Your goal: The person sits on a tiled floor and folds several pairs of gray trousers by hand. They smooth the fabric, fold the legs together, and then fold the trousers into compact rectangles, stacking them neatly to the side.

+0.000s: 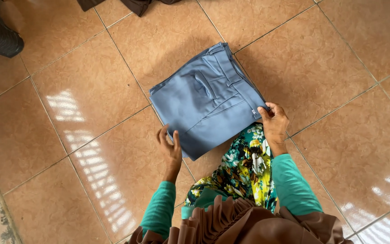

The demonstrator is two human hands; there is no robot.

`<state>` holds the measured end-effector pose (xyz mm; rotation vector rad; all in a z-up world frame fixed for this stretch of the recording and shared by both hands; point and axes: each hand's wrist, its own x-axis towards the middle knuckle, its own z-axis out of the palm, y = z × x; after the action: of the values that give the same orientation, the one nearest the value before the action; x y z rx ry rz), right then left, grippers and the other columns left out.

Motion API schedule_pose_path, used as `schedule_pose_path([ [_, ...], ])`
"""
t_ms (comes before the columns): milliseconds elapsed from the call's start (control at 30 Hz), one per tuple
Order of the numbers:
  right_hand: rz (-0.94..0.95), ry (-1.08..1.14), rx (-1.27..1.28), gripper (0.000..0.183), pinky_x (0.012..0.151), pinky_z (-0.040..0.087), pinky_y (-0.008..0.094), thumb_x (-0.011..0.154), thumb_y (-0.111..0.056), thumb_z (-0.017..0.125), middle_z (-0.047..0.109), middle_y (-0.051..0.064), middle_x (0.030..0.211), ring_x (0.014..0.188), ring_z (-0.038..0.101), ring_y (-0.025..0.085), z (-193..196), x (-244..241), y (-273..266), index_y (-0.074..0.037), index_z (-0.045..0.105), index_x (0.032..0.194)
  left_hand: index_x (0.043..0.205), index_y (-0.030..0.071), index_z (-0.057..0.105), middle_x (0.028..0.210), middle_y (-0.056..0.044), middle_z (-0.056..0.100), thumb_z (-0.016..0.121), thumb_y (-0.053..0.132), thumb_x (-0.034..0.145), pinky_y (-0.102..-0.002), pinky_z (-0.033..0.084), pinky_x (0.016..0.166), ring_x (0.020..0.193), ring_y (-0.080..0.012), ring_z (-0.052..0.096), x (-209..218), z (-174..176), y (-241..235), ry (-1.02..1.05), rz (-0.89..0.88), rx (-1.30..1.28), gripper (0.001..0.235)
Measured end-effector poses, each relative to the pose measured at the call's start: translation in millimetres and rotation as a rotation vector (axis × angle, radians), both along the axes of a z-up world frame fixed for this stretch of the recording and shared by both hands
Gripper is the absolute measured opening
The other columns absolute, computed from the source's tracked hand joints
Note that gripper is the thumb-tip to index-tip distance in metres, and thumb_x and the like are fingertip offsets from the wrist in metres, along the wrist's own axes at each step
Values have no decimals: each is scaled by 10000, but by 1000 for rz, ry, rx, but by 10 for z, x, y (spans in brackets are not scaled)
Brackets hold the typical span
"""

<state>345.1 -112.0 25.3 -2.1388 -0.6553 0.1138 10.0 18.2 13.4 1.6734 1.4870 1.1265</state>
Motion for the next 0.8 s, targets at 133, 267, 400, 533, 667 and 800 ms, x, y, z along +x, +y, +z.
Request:
schedule_pose_path([
  [133,-33,57,44,221,477,561,318,879,-219,876,705,76,776,604,682,217,99,-7,146,-86,771,1020,1237,184,679,1161,-101,603,637,165,1021,-365,588,786,996,-284,689,528,270,242,21,-150,130,222],
  [267,-135,299,47,224,278,468,268,857,-279,850,637,40,591,360,590,165,-158,115,140,-123,744,976,1217,256,651,1233,-54,564,627,227,1031,-430,511,884,1113,-282,600,967,177,481,295,-66,97,190],
  [400,-157,356,68,201,316,450,267,856,-242,824,597,61,507,346,588,176,-315,94,-28,-124,731,990,1252,283,579,1347,-72,502,630,249,976,-532,464,942,1201,-372,537,811,-364,890,449,194,-17,282],
  [533,-74,-34,-103,237,664,562,416,933,-388,808,750,56,826,739,730,273,-344,84,-96,-174,734,1004,1292,299,534,1266,-99,543,614,326,979,-507,488,909,1100,-378,587,475,-767,1157,423,290,-162,324],
  [667,-34,-321,-76,214,733,542,344,910,-328,861,652,12,956,855,674,221,-205,32,-51,-164,731,955,1304,312,557,1094,-106,654,670,264,952,-452,530,859,1012,-383,679,267,-1110,1358,235,188,-197,373],
  [800,-8,-377,-118,239,742,524,374,889,-328,876,592,32,973,922,620,284,-121,-28,-41,-163,706,923,1191,315,658,1066,-138,741,700,70,894,-459,548,889,1026,-405,702,313,-610,1426,180,155,-135,388],
])
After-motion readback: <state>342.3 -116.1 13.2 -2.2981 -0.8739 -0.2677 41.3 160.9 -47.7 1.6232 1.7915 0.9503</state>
